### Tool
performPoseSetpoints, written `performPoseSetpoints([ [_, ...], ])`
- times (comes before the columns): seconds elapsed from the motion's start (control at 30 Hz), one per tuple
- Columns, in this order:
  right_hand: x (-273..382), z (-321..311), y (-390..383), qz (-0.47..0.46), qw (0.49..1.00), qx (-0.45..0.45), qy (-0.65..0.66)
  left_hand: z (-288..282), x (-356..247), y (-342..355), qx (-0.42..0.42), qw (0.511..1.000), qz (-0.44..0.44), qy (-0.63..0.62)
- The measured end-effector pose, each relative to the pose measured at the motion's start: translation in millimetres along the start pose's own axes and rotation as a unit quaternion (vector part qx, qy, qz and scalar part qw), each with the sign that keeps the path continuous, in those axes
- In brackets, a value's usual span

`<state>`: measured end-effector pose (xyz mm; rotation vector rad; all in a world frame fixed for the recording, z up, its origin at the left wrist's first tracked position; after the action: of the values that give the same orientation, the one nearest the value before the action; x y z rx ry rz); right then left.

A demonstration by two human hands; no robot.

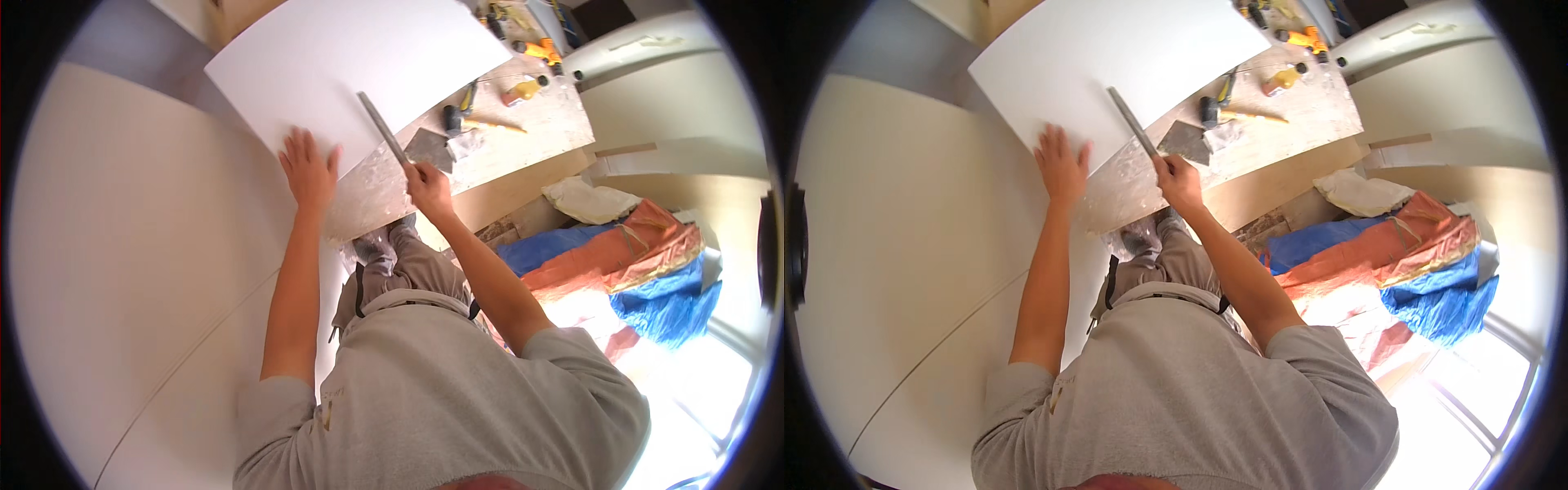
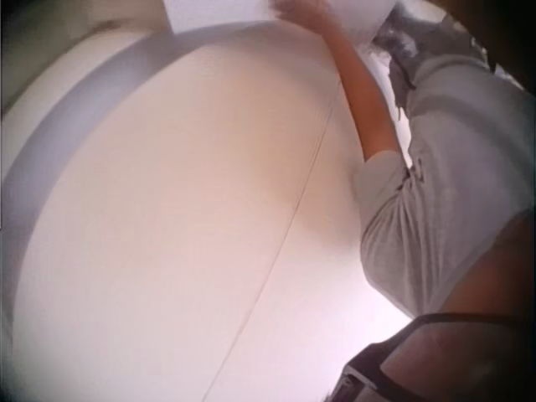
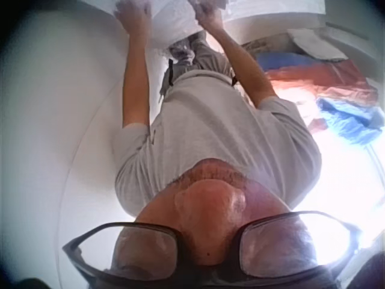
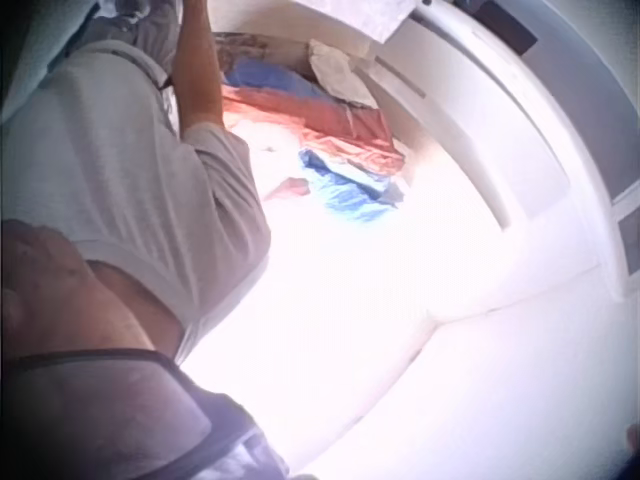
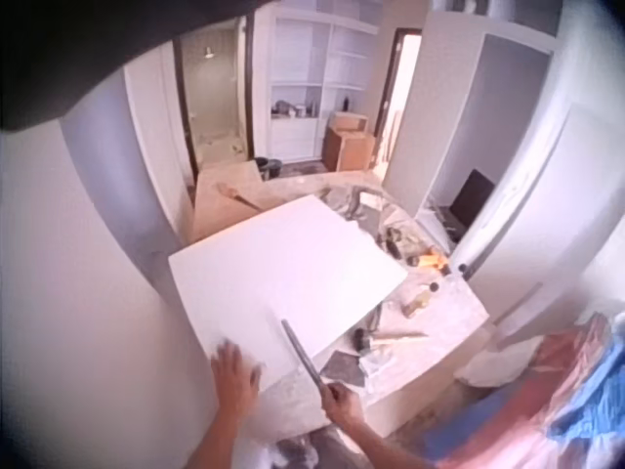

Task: The person retrieves a hand file from a workbench, returns to another table, and files the edges of a white board using the hand file.

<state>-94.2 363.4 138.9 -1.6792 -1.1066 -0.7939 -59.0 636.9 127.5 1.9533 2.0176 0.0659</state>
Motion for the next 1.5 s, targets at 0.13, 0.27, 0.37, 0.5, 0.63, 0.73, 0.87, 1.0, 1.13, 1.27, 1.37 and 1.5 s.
performPoseSetpoints([
  [0.13,-40.3,-89.6,-29.6,0.044,0.997,-0.061,-0.007,-10.0,-48.9,-35.3,0.055,0.992,0.113,0.013],
  [0.27,-77.7,-160.3,-64.1,0.12,0.987,-0.106,-0.021,5.4,-75.1,-12.9,0.067,0.987,0.141,0.022],
  [0.37,-124.7,-202.7,-56.4,0.136,0.979,-0.153,0.002,22.1,-99.6,13.2,0.069,0.979,0.188,0.02],
  [0.5,-142.2,-255.0,-6.6,0.062,0.972,-0.181,-0.134,42.6,-140.6,43.1,0.066,0.971,0.231,0.01],
  [0.63,-122.7,-286.8,74.0,-0.003,0.966,-0.158,-0.207,56.6,-186.6,69.8,0.091,0.961,0.26,0.021],
  [0.73,-107.7,-298.0,133.7,-0.01,0.95,-0.131,-0.284,54.8,-232.1,95.4,0.101,0.94,0.323,-0.05],
  [0.87,-119.6,-300.0,177.9,-0.052,0.939,-0.091,-0.326,64.9,-276.7,109.5,0.168,0.871,0.443,-0.13],
  [1.0,-119.2,-291.3,183.6,-0.057,0.93,-0.028,-0.363,45.1,-275.9,89.2,0.149,0.905,0.278,-0.284],
  [1.13,-85.5,-289.9,181.6,-0.079,0.92,-0.05,-0.381,16.6,-211.1,73.1,0.176,0.927,-0.107,-0.313],
  [1.27,-1.0,-277.6,197.1,-0.186,0.949,-0.044,-0.252,-5.3,-107.6,47.6,-0.003,0.87,-0.371,-0.325],
  [1.37,90.1,-245.2,248.5,-0.246,0.95,-0.04,-0.186,-43.1,-23.8,36.8,-0.062,0.899,-0.417,-0.116],
  [1.5,165.7,-204.6,393.2,-0.32,0.901,-0.195,-0.221,-63.5,62.6,19.9,-0.112,0.891,-0.44,-0.03],
])
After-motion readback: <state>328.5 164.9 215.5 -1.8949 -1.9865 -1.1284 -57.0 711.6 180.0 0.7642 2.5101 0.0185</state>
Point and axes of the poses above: each hand's wrist, its own y-axis towards the middle knuckle, its own z-axis out of the palm, x = y × z, the point moved 4 cm from there along y, towards the middle knuckle, and after that the axes turned 2 degrees about z, right-handed, at the moved point
